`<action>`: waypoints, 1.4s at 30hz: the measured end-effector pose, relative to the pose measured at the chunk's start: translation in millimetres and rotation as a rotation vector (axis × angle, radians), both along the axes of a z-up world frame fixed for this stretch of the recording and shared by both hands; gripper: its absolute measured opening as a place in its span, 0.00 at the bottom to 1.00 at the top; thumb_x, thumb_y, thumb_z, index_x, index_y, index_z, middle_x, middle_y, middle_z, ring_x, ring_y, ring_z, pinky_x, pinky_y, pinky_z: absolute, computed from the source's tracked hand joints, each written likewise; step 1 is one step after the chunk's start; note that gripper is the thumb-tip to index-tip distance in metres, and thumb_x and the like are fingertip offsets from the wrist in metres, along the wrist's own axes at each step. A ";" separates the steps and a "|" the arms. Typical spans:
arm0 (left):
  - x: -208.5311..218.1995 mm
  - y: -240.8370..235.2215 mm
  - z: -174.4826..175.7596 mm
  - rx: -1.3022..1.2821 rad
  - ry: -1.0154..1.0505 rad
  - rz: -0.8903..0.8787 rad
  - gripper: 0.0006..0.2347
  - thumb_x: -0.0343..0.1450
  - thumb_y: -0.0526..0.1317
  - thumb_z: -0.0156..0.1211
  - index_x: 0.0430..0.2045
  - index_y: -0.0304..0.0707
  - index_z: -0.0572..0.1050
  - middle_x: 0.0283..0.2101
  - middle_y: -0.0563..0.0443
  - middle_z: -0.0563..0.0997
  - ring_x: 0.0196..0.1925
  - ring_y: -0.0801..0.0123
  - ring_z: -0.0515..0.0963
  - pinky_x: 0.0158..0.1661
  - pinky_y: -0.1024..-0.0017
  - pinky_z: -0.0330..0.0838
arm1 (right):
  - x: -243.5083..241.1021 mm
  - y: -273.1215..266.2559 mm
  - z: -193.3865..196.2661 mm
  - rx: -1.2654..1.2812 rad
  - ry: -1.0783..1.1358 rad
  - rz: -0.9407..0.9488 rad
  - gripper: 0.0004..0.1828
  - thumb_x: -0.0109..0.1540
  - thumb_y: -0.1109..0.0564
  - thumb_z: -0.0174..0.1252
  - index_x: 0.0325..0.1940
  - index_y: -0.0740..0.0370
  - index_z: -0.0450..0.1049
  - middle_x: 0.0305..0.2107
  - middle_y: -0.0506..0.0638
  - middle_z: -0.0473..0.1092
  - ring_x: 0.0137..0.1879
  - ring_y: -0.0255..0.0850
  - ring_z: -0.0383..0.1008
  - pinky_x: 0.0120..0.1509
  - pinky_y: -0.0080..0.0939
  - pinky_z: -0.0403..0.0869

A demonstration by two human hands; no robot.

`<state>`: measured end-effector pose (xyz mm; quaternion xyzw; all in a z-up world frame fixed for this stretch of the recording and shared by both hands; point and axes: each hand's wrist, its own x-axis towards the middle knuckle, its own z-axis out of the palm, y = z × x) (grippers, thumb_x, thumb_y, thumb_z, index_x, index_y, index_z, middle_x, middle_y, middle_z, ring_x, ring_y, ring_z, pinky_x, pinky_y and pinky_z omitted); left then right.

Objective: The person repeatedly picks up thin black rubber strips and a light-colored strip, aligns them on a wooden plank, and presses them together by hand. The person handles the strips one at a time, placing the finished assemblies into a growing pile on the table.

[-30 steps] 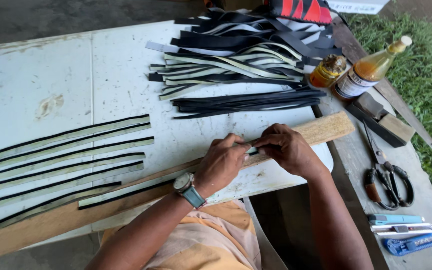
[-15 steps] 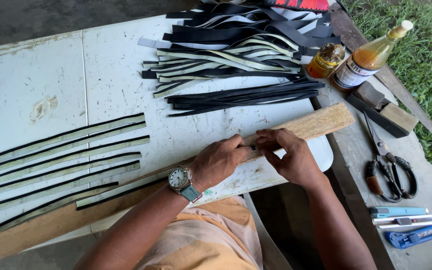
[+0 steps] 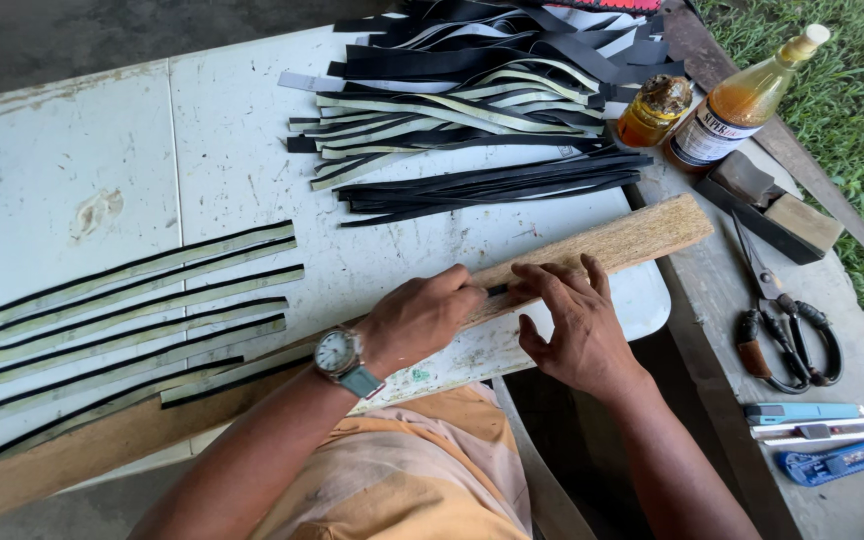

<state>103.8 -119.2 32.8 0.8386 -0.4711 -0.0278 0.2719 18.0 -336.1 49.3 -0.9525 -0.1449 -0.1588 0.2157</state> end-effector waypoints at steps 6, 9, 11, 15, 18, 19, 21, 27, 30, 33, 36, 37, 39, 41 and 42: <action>-6.0 19.1 -4.3 -0.047 -0.104 0.005 0.08 0.70 0.29 0.56 0.40 0.33 0.78 0.37 0.46 0.73 0.32 0.56 0.81 0.31 0.61 0.78 | -2.0 4.5 -3.3 -0.088 0.031 -0.011 0.29 0.53 0.57 0.64 0.60 0.49 0.73 0.51 0.50 0.71 0.65 0.48 0.68 0.77 0.66 0.52; -8.9 15.2 -9.3 -0.027 -0.121 0.023 0.06 0.70 0.29 0.56 0.38 0.32 0.77 0.36 0.45 0.73 0.31 0.56 0.81 0.31 0.62 0.79 | -2.6 5.1 -4.6 -0.177 0.024 -0.006 0.30 0.53 0.57 0.63 0.60 0.49 0.75 0.53 0.49 0.71 0.65 0.48 0.67 0.76 0.68 0.52; -8.4 13.7 -9.5 -0.015 -0.140 0.033 0.03 0.71 0.30 0.57 0.35 0.32 0.76 0.35 0.45 0.73 0.31 0.56 0.81 0.31 0.61 0.79 | -1.7 6.2 -4.2 -0.248 0.019 -0.011 0.29 0.53 0.56 0.63 0.60 0.48 0.74 0.52 0.49 0.71 0.65 0.47 0.66 0.76 0.68 0.51; -8.3 10.9 -7.5 0.024 -0.169 0.029 0.00 0.70 0.29 0.57 0.30 0.31 0.74 0.35 0.44 0.72 0.32 0.56 0.81 0.32 0.62 0.79 | -2.1 9.5 -4.3 -0.390 -0.053 0.005 0.30 0.54 0.56 0.60 0.63 0.45 0.73 0.52 0.47 0.71 0.66 0.45 0.65 0.75 0.68 0.51; -11.2 11.5 -6.3 0.036 -0.186 0.023 0.01 0.70 0.29 0.57 0.31 0.29 0.74 0.36 0.42 0.73 0.33 0.56 0.82 0.33 0.62 0.79 | -4.2 13.0 -5.6 -0.468 -0.077 -0.008 0.28 0.55 0.54 0.59 0.62 0.48 0.72 0.54 0.49 0.70 0.67 0.47 0.65 0.74 0.67 0.53; -13.0 13.6 -5.5 0.036 -0.179 0.022 0.02 0.70 0.29 0.56 0.32 0.29 0.74 0.36 0.42 0.73 0.32 0.55 0.82 0.32 0.61 0.79 | -5.6 14.2 -5.8 -0.449 -0.051 0.006 0.29 0.56 0.55 0.59 0.63 0.50 0.71 0.55 0.49 0.70 0.66 0.46 0.66 0.72 0.65 0.55; -15.3 21.2 -3.0 0.013 -0.159 0.034 0.04 0.71 0.30 0.56 0.36 0.28 0.75 0.37 0.42 0.73 0.31 0.55 0.82 0.31 0.61 0.79 | -5.0 16.2 -4.7 -0.415 -0.010 0.041 0.30 0.58 0.56 0.58 0.66 0.55 0.70 0.58 0.50 0.69 0.66 0.43 0.66 0.70 0.59 0.58; -24.3 43.4 -0.8 -0.023 -0.124 0.084 0.07 0.71 0.30 0.55 0.39 0.32 0.77 0.37 0.45 0.74 0.33 0.54 0.82 0.33 0.61 0.78 | -7.8 23.8 -1.9 -0.465 -0.066 0.026 0.32 0.54 0.55 0.59 0.65 0.49 0.70 0.55 0.50 0.68 0.65 0.45 0.65 0.64 0.58 0.60; -23.0 42.0 0.2 0.001 -0.084 0.083 0.06 0.71 0.30 0.54 0.38 0.32 0.76 0.37 0.45 0.74 0.34 0.55 0.82 0.33 0.62 0.79 | -6.4 27.7 -0.8 -0.401 0.026 0.072 0.32 0.58 0.57 0.58 0.68 0.53 0.68 0.56 0.49 0.67 0.65 0.43 0.66 0.67 0.56 0.61; -21.7 39.1 1.5 0.019 -0.069 0.097 0.04 0.71 0.30 0.54 0.36 0.32 0.76 0.37 0.45 0.74 0.34 0.55 0.82 0.34 0.61 0.79 | -6.8 33.7 -1.5 -0.500 0.079 0.038 0.32 0.58 0.56 0.58 0.69 0.47 0.68 0.53 0.50 0.66 0.61 0.46 0.66 0.67 0.57 0.61; -23.6 42.7 2.7 0.028 -0.057 0.108 0.04 0.71 0.29 0.54 0.35 0.32 0.76 0.37 0.45 0.73 0.34 0.56 0.82 0.34 0.62 0.79 | -8.7 38.7 -2.6 -0.509 -0.060 0.057 0.33 0.54 0.55 0.59 0.65 0.53 0.69 0.56 0.52 0.67 0.65 0.48 0.65 0.65 0.58 0.61; -25.3 46.6 3.0 0.025 -0.061 0.114 0.04 0.71 0.29 0.54 0.34 0.32 0.76 0.37 0.45 0.73 0.34 0.55 0.82 0.34 0.62 0.79 | -9.9 39.8 -2.9 -0.483 -0.045 0.071 0.33 0.55 0.56 0.58 0.67 0.54 0.68 0.57 0.52 0.67 0.65 0.47 0.65 0.65 0.58 0.62; -26.5 55.9 4.5 0.015 -0.067 0.123 0.04 0.71 0.29 0.53 0.35 0.33 0.76 0.37 0.46 0.73 0.34 0.55 0.82 0.34 0.61 0.79 | -9.2 41.5 -2.4 -0.429 -0.019 0.100 0.34 0.57 0.57 0.57 0.70 0.55 0.67 0.57 0.51 0.67 0.65 0.45 0.65 0.65 0.56 0.62; -29.1 65.7 4.6 0.004 -0.067 0.132 0.06 0.71 0.29 0.53 0.37 0.32 0.77 0.37 0.46 0.73 0.34 0.55 0.82 0.34 0.61 0.79 | -9.2 43.9 -2.2 -0.463 -0.031 0.092 0.35 0.56 0.56 0.57 0.70 0.53 0.67 0.56 0.53 0.67 0.63 0.48 0.64 0.64 0.57 0.62; -30.8 69.3 3.9 0.001 -0.071 0.136 0.06 0.71 0.29 0.53 0.37 0.33 0.77 0.37 0.46 0.73 0.34 0.55 0.82 0.34 0.61 0.78 | -10.0 46.0 -2.7 -0.478 -0.034 0.089 0.36 0.55 0.56 0.57 0.70 0.52 0.67 0.55 0.54 0.67 0.63 0.49 0.64 0.64 0.57 0.62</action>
